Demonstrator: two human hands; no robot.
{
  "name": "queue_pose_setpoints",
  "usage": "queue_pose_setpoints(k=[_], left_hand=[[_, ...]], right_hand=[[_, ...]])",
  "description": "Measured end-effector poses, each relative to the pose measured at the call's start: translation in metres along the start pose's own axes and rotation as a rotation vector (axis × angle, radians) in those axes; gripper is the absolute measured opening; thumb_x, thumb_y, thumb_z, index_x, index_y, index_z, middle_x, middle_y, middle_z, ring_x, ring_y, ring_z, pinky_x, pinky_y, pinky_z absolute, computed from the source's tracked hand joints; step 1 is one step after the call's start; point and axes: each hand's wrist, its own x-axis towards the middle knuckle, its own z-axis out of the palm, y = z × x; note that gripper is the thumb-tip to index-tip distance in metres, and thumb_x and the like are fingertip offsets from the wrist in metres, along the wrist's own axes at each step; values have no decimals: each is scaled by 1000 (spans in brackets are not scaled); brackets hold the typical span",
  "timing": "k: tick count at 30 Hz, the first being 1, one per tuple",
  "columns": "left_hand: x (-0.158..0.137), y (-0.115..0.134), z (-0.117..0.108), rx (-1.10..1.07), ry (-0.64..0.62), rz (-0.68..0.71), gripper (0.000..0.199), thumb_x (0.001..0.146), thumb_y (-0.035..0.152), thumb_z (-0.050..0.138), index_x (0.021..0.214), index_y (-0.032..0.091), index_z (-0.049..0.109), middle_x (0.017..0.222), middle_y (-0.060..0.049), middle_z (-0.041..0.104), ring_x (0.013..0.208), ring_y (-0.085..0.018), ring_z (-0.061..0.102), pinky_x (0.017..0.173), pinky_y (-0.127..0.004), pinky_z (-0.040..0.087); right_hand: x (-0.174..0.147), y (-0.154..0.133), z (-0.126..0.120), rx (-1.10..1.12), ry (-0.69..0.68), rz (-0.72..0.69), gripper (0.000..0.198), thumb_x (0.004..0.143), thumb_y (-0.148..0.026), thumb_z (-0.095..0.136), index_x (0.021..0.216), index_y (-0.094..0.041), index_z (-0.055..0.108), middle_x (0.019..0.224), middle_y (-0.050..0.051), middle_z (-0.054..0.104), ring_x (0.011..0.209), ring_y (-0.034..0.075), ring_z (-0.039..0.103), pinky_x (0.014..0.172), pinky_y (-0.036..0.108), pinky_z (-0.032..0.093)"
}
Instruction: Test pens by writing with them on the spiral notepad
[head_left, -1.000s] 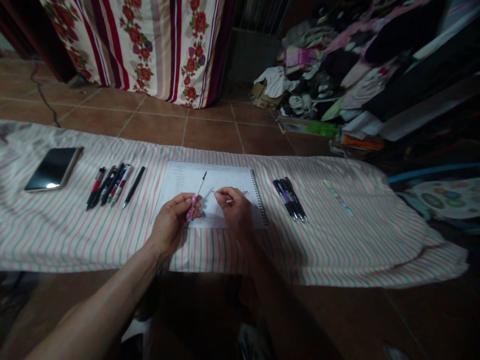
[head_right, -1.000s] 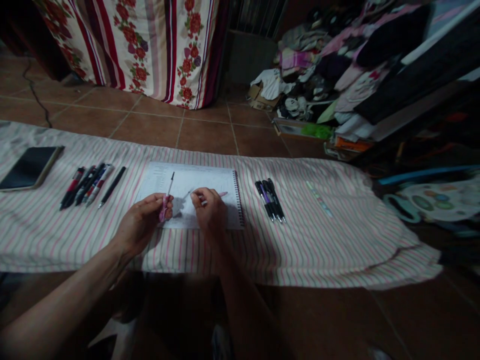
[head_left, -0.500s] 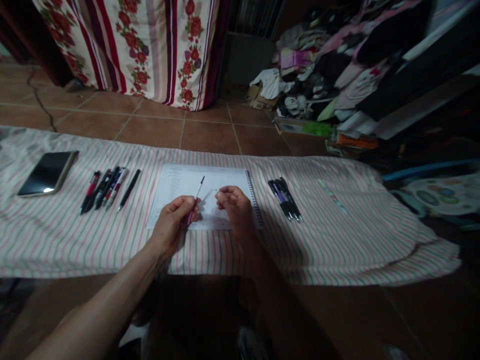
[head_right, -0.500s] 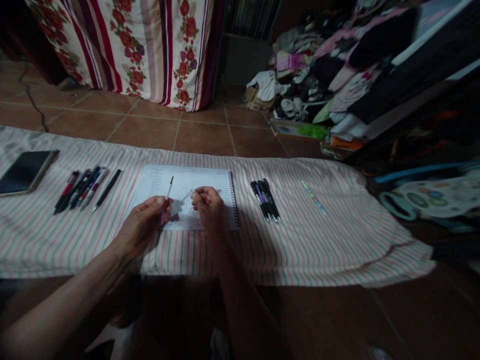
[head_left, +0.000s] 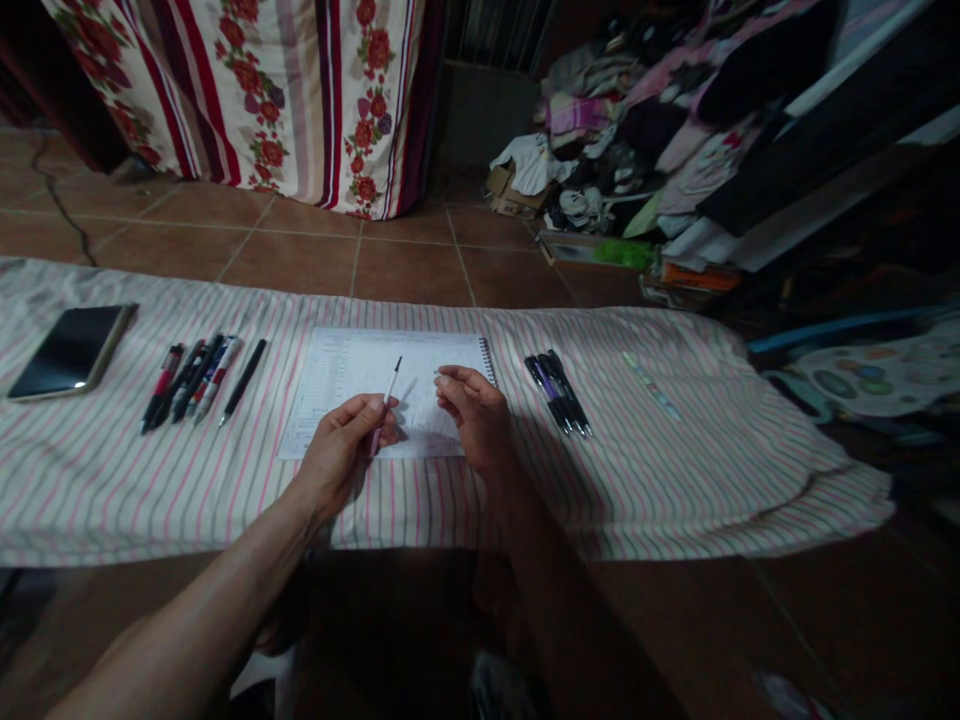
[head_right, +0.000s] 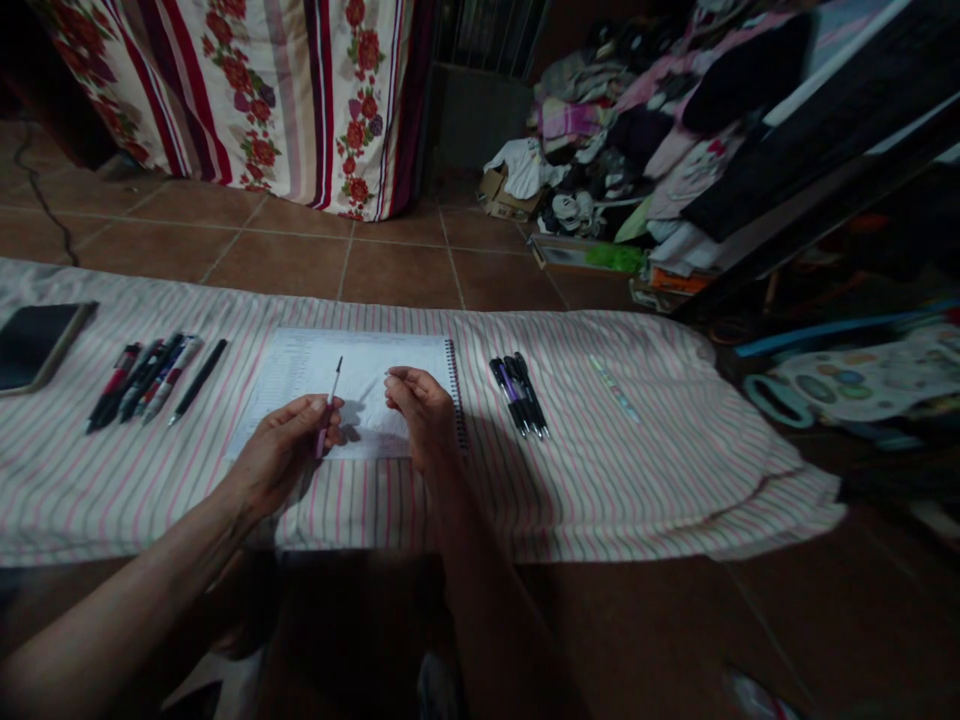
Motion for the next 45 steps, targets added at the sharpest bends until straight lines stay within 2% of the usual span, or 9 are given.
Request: queue_pose_setpoints(k=[11,15,21,26,30,38,45], left_hand=[[3,-7,1,59,-62,8,21,69,27,70,81,11,66,62,0,60,51,-6,50,53,-17,40],[2,-8,4,123,-28,47,24,67,25,72,85,12,65,56,3,58,44,-4,47,47,-16,36],[2,-8,7,202,43,30,23,64,27,72,79,12,65,53,3,58,42,-5,49,46,-17,35],[1,-11,6,267,42,41,24,62,29,73,78,13,64,54,2,60,42,-4,48,46,-17,35],[-1,-12,6,352,18,53,22,66,32,70,77,14,64,51,3,57,42,-4,47,45,-17,33],[0,-15,3,450,-9,82,21,69,33,67,78,14,63,48,3,53,44,-6,45,46,-19,31],[2,-17,2,442,-22,73,23,69,35,67,78,14,63,45,4,51,43,-7,43,45,-19,28]], right_hand=[[1,-6,-8,-29,47,-70,21,67,-34,66,83,-20,66,72,-1,63,62,8,54,58,21,41],[1,-7,-9,-50,16,-57,22,66,-34,66,83,-20,67,77,1,66,67,10,57,61,23,43],[-1,-11,-9,-28,22,-45,25,66,-32,66,88,-21,68,85,2,68,69,10,58,62,23,42],[0,-12,-8,19,68,0,32,62,-32,68,92,-21,65,80,1,68,64,9,56,61,23,41],[1,-12,-7,40,101,54,29,57,-33,72,82,-20,64,76,0,67,61,8,55,59,22,41],[-1,-12,-6,22,63,70,24,58,-32,71,79,-20,67,73,0,67,60,7,53,56,21,39],[-3,-10,-3,13,43,82,25,59,-33,71,79,-19,67,73,0,68,59,7,53,56,20,38]])
